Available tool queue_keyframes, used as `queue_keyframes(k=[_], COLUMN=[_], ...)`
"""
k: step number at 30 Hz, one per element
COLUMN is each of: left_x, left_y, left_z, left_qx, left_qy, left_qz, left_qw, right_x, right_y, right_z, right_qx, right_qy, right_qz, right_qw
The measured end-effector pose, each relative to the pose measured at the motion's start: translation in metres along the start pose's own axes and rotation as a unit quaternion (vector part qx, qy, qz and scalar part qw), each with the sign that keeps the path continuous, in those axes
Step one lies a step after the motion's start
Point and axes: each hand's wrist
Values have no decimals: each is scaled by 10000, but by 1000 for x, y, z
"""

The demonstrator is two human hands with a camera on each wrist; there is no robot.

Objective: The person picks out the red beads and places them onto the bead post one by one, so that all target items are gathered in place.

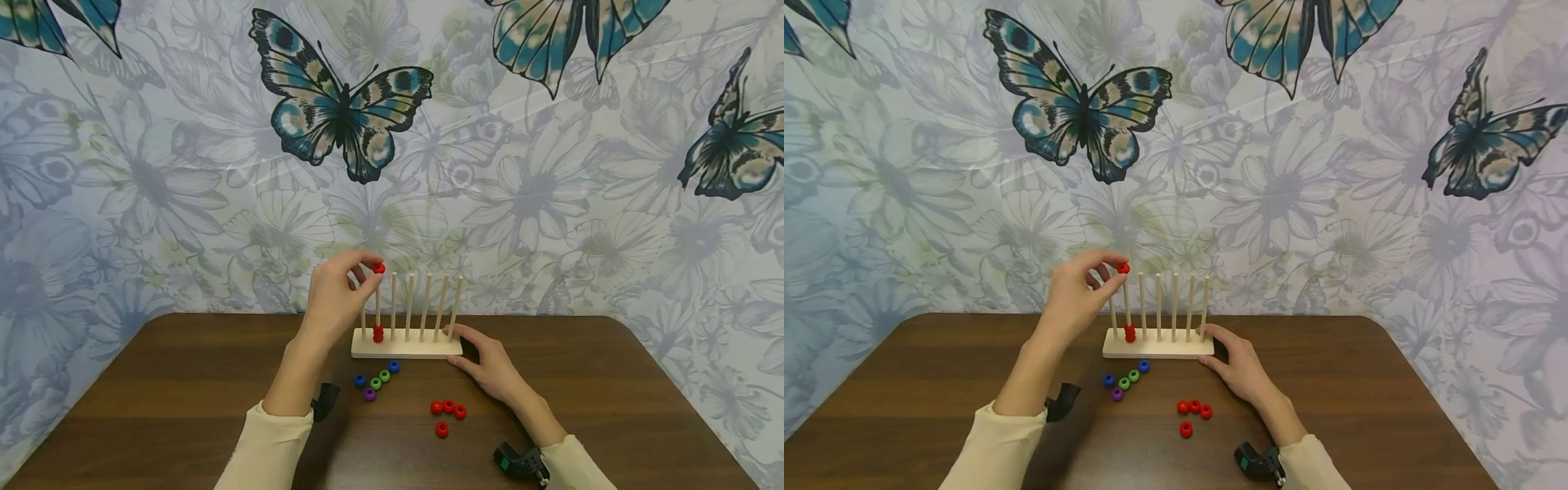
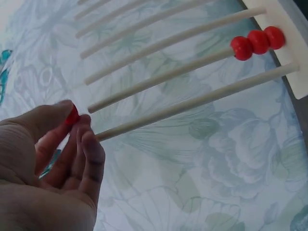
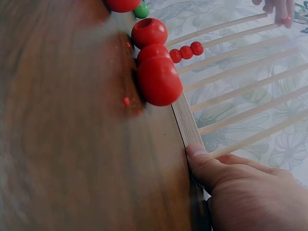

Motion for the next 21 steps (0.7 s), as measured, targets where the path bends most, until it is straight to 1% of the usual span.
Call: queue_keyframes(k=[2,4,8,15,18,21], left_x=[0,0,-1,-3,-3,-2], left_y=[1,4,8,9,9,8], left_z=[2,4,6,9,10,10], left_qx=[100,154,195,196,196,82], left_qy=[-29,-19,-23,-297,-282,-215], left_qz=[-160,-236,-229,-212,-210,-272], left_qw=[9998,9996,9995,9991,9992,9994], right_x=[0,0,0,1,1,0], right_y=[0,1,2,3,2,1], right_z=[0,1,1,1,1,0], right_qx=[5,-13,-5,-1,-8,-21], right_qy=[-7,-7,-15,-24,-2,0], right_qz=[-19,-28,-4,46,33,28], right_qw=[10000,10000,10000,10000,10000,10000])
Point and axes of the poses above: each hand's wrist, its own x-axis towards the middle knuckle, its own y-axis out of the palm, z = x × y, and after that the axes turned 14 degrees about -y, right-handed
